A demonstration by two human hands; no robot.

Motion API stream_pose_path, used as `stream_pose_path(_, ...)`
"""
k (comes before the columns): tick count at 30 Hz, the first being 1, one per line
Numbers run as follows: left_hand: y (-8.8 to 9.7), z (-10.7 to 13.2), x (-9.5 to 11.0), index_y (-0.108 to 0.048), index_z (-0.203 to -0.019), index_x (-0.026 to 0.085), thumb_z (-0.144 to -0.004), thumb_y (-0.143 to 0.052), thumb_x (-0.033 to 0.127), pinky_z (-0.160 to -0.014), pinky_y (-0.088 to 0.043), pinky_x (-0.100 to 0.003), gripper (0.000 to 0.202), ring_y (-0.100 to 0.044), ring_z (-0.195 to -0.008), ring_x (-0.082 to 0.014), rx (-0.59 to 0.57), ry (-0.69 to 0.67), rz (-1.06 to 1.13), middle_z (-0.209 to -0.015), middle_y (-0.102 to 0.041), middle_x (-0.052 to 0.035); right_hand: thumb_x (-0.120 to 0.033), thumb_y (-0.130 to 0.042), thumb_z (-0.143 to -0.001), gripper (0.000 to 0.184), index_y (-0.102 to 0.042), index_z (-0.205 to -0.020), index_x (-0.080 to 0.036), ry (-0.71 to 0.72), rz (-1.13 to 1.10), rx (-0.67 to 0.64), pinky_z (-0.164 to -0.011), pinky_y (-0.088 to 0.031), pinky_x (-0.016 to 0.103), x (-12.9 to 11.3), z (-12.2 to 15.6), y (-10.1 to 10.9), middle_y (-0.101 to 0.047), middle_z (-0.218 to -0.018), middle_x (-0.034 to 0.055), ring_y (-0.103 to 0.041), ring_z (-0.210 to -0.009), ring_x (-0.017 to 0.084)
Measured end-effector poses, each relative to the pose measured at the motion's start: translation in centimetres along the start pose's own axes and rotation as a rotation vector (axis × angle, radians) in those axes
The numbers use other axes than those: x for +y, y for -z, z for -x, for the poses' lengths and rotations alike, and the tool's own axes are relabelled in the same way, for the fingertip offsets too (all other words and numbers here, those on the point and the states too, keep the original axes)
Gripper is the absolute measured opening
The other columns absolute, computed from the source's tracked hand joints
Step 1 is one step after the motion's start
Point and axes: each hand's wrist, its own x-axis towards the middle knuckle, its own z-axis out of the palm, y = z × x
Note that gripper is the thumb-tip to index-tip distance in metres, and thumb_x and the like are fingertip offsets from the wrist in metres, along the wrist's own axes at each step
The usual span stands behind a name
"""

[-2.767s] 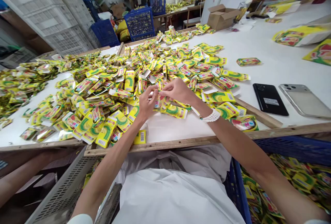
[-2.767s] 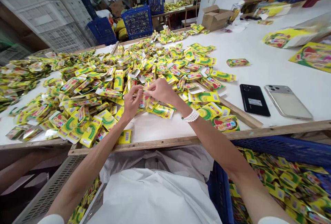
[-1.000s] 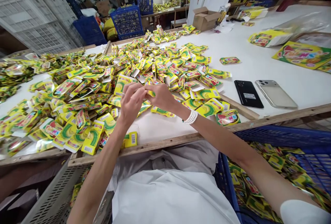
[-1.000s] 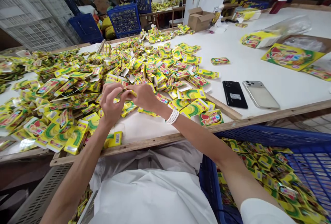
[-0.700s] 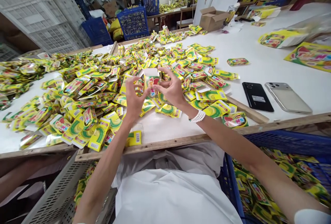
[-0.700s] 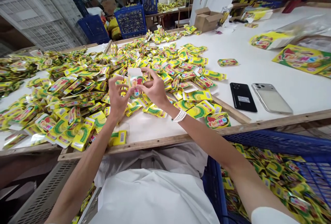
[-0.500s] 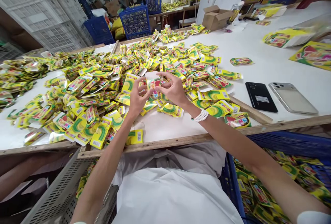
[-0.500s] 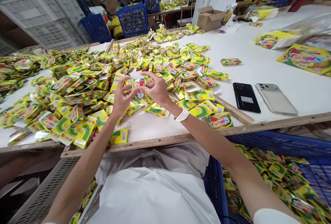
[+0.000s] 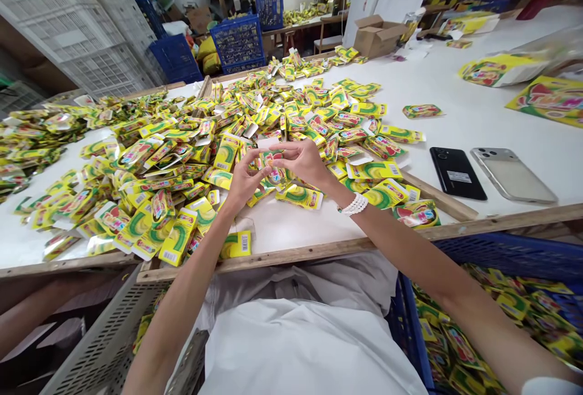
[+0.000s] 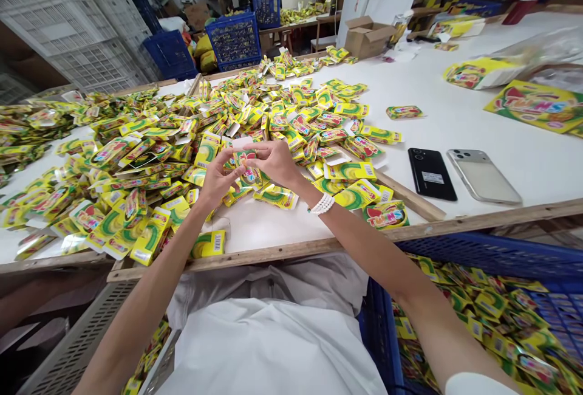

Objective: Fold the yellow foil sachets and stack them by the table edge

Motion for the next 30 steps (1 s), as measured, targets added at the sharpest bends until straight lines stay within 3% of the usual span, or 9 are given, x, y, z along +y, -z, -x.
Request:
stream_pose_path(3,0.0,0.0,-0.2,-0.066,-0.133,0.026,-0.084,-0.086,0.068,-0.045,-0.055,-0.019,0.068,-0.068,-0.069,-0.0111,-0.015,-0.025,-0.037,-0.136,-0.063,-0.0122,-0.043,-0.089,-0.078,0.067,-0.078,-0.14,-0.018,-0.014,0.028,0.027,-0.079,-0.065,0.03,-0.9,0.1,0.3,-0.084,-0.109,0.0072,-0.078,-0.091,0.022)
stream_pose_path(6,-0.3,0.2,-0.1,-0.065,-0.136,0.026,-0.09,-0.081,0.066,-0.051,-0.055,-0.017,0.062,-0.074,-0.085,-0.016,-0.017,-0.101,-0.148,-0.14,-0.065,-0.0117,-0.057,-0.084,-0.087,0.072,-0.072,-0.148,-0.02,-0.074,0.018,0.107,-0.07,-0.063,0.027,-1.5,-0.2,0.7,-0.079,-0.088,0.0025,-0.074,-0.077,0.019)
stream_pose_path(8,-0.6,0.4,0.1,-0.061,-0.141,0.026,-0.093,-0.078,0.061,-0.061,-0.059,-0.017,0.061,-0.074,-0.102,-0.0189,0.0,-0.179,-0.233,-0.141,-0.067,-0.0111,-0.063,-0.077,-0.093,0.059,-0.079,-0.131,-0.018,-0.135,-0.01,0.128,-0.061,-0.06,0.027,-1.5,-0.5,1.0,-0.072,-0.074,0.0019,-0.071,-0.068,0.018)
stream_pose_path(10,-0.9,0.5,0.1,-0.056,-0.146,0.027,-0.095,-0.077,0.055,-0.071,-0.062,-0.019,0.061,-0.072,-0.111,-0.0192,0.002,-0.232,-0.285,-0.14,-0.068,-0.01,-0.065,-0.077,-0.094,0.05,-0.083,-0.102,-0.016,-0.216,-0.03,0.097,-0.056,-0.059,0.027,-1.3,-0.6,1.3,-0.067,-0.065,0.003,-0.069,-0.062,0.018)
stream_pose_path(13,-1.0,0.5,-0.1,-0.052,-0.146,0.028,-0.097,-0.075,0.051,-0.074,-0.063,-0.021,0.059,-0.073,-0.103,-0.0161,-0.001,-0.237,-0.277,-0.134,-0.07,-0.009,-0.063,-0.087,-0.086,0.048,-0.079,-0.08,-0.016,-0.306,-0.072,0.023,-0.061,-0.064,0.031,-1.5,-0.5,1.7,-0.07,-0.067,0.0064,-0.072,-0.065,0.021)
stream_pose_path(18,-0.6,0.5,0.2,-0.05,-0.144,0.03,-0.093,-0.081,0.057,-0.07,-0.063,-0.019,0.066,-0.074,-0.103,-0.0169,0.054,-0.186,-0.193,-0.129,-0.069,-0.008,-0.053,-0.104,-0.061,0.055,-0.087,-0.097,-0.014,-0.33,-0.17,-0.014,-0.066,-0.067,0.029,-2.3,0.0,1.7,-0.081,-0.083,0.0082,-0.075,-0.068,0.019)
stream_pose_path(20,-0.5,0.6,0.6,-0.049,-0.144,0.032,-0.092,-0.082,0.06,-0.061,-0.06,-0.017,0.067,-0.073,-0.091,-0.0136,0.035,-0.133,-0.155,-0.128,-0.068,-0.0063,-0.05,-0.105,-0.056,0.058,-0.088,-0.097,-0.013,-0.314,-0.169,0.02,-0.063,-0.066,0.029,-2.4,0.1,1.4,-0.081,-0.083,0.0085,-0.074,-0.067,0.019)
stream_pose_path(25,-0.4,1.0,1.3,-0.038,-0.15,0.037,-0.095,-0.077,0.061,-0.042,-0.052,-0.017,0.071,-0.061,-0.06,-0.0055,-0.042,-0.028,-0.023,-0.128,-0.067,-0.0048,-0.049,-0.1,-0.062,0.045,-0.088,-0.088,-0.014,-0.252,-0.136,0.089,-0.058,-0.066,0.031,-2.4,0.3,0.7,-0.081,-0.08,0.0074,-0.075,-0.065,0.022)
stream_pose_path(30,-0.6,0.7,0.5,-0.042,-0.148,0.035,-0.096,-0.075,0.062,-0.051,-0.058,-0.017,0.067,-0.067,-0.072,-0.0084,-0.017,-0.08,-0.032,-0.128,-0.066,-0.0061,-0.046,-0.095,-0.069,0.039,-0.088,-0.087,-0.013,-0.214,-0.102,0.055,-0.059,-0.067,0.033,-2.5,0.5,0.8,-0.081,-0.079,0.0089,-0.076,-0.065,0.023)
